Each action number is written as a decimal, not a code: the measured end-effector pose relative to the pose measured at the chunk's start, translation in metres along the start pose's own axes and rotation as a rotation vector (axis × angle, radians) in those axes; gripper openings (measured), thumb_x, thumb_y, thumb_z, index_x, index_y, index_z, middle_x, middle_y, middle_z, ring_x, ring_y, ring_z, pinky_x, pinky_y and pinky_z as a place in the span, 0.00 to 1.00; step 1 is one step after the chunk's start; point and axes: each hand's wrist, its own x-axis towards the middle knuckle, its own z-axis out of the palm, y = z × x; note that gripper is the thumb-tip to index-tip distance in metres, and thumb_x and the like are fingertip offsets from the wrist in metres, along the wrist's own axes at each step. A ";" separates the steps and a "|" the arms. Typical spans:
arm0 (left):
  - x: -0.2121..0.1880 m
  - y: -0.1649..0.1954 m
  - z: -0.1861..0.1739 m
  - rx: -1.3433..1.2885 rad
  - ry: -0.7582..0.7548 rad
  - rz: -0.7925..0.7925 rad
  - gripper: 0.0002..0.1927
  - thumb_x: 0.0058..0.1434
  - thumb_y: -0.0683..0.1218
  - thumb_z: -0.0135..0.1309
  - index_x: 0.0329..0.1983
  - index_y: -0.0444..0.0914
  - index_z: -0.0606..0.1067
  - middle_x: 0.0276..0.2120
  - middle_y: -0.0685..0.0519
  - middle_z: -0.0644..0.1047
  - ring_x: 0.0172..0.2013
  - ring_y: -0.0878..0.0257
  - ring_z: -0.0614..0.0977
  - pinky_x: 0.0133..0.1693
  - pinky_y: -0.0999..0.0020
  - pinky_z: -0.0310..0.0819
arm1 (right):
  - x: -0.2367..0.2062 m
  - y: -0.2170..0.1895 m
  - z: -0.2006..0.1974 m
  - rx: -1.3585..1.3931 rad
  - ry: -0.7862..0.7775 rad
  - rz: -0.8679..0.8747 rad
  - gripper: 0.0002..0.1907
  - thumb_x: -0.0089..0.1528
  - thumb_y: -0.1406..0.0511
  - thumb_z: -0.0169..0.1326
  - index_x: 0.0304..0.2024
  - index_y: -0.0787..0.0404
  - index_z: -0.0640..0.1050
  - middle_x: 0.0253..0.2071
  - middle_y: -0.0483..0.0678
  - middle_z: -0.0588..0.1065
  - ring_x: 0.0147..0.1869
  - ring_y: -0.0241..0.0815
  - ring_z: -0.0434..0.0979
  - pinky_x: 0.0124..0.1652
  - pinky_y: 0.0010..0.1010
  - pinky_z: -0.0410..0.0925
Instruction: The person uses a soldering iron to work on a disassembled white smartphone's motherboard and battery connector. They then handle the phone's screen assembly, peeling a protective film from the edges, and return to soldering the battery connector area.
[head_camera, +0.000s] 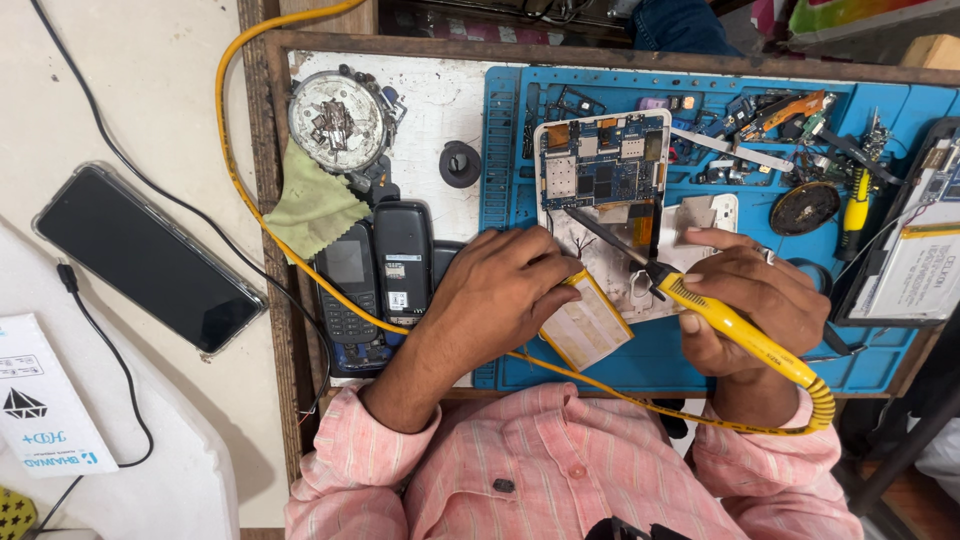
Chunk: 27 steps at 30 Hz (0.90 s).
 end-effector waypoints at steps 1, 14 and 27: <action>0.000 0.000 0.000 0.000 0.001 0.001 0.12 0.58 0.47 0.65 0.44 0.39 0.80 0.38 0.53 0.75 0.42 0.56 0.79 0.44 0.60 0.70 | 0.000 0.000 0.000 0.000 0.000 0.002 0.16 0.68 0.60 0.58 0.40 0.68 0.75 0.32 0.51 0.76 0.33 0.45 0.81 0.52 0.47 0.79; 0.000 -0.001 0.000 0.005 0.001 0.003 0.13 0.58 0.47 0.65 0.44 0.39 0.80 0.39 0.53 0.75 0.42 0.55 0.79 0.44 0.60 0.70 | 0.010 -0.009 -0.003 0.012 0.093 0.044 0.19 0.68 0.56 0.58 0.39 0.67 0.74 0.30 0.52 0.75 0.34 0.45 0.80 0.50 0.47 0.79; -0.002 0.000 0.005 -0.005 0.084 -0.052 0.12 0.59 0.48 0.67 0.40 0.39 0.79 0.38 0.51 0.75 0.39 0.53 0.79 0.44 0.59 0.74 | 0.004 -0.010 -0.005 -0.016 0.094 0.079 0.18 0.69 0.55 0.59 0.40 0.66 0.76 0.32 0.52 0.75 0.35 0.44 0.80 0.52 0.46 0.79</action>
